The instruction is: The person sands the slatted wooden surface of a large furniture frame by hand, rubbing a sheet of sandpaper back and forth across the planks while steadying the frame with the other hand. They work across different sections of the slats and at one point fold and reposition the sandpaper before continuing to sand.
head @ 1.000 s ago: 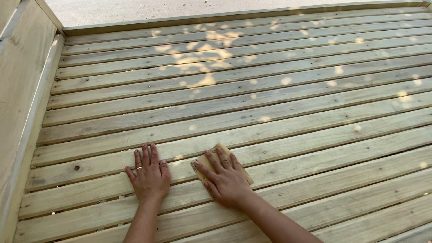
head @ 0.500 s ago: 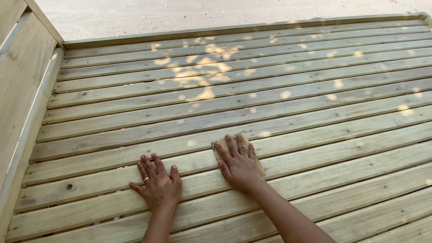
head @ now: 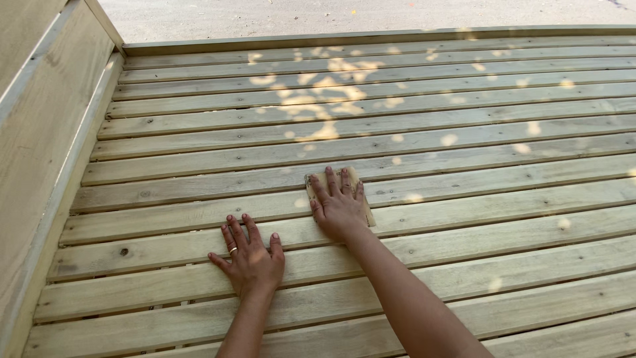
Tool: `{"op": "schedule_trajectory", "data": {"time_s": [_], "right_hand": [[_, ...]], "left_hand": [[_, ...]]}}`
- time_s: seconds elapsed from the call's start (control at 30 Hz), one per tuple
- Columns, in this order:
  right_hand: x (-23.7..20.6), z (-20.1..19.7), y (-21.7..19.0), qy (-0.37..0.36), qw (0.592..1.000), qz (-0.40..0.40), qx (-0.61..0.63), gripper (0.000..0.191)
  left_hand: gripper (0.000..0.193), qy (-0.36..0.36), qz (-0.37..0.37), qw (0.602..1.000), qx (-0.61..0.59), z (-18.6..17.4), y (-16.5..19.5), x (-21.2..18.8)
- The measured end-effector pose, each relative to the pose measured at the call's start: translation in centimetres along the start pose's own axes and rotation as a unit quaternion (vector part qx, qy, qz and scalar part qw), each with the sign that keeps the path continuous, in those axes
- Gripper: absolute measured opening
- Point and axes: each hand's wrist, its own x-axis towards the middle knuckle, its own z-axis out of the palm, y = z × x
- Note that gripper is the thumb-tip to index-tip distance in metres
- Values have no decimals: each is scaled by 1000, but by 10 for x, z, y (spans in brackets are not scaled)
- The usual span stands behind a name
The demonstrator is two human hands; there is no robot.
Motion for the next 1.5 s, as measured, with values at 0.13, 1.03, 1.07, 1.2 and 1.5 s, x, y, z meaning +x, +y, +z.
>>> {"op": "schedule_trajectory", "data": {"time_s": [0.13,1.03,1.07,1.2,1.5], "right_hand": [[-117,47,-12,271,924,-248,-105,62],[-44,37,-155,111,897,-428,-31,64],[-61,34,-118,256,854,-445,-85,63],[-34,15,-29,234,894,-338,-180,63],[188,1,-197,-11,986,-166,-23,64]], "left_hand": [[69,0,16,999,-48,-1,-20,11],[69,195,11,962,-192,-35,-162,94],[70,156,-10,979,-133,-37,-160,96],[71,73,-53,996,-8,-41,-148,101],[70,59,-67,996,-9,-44,-148,104]]}}
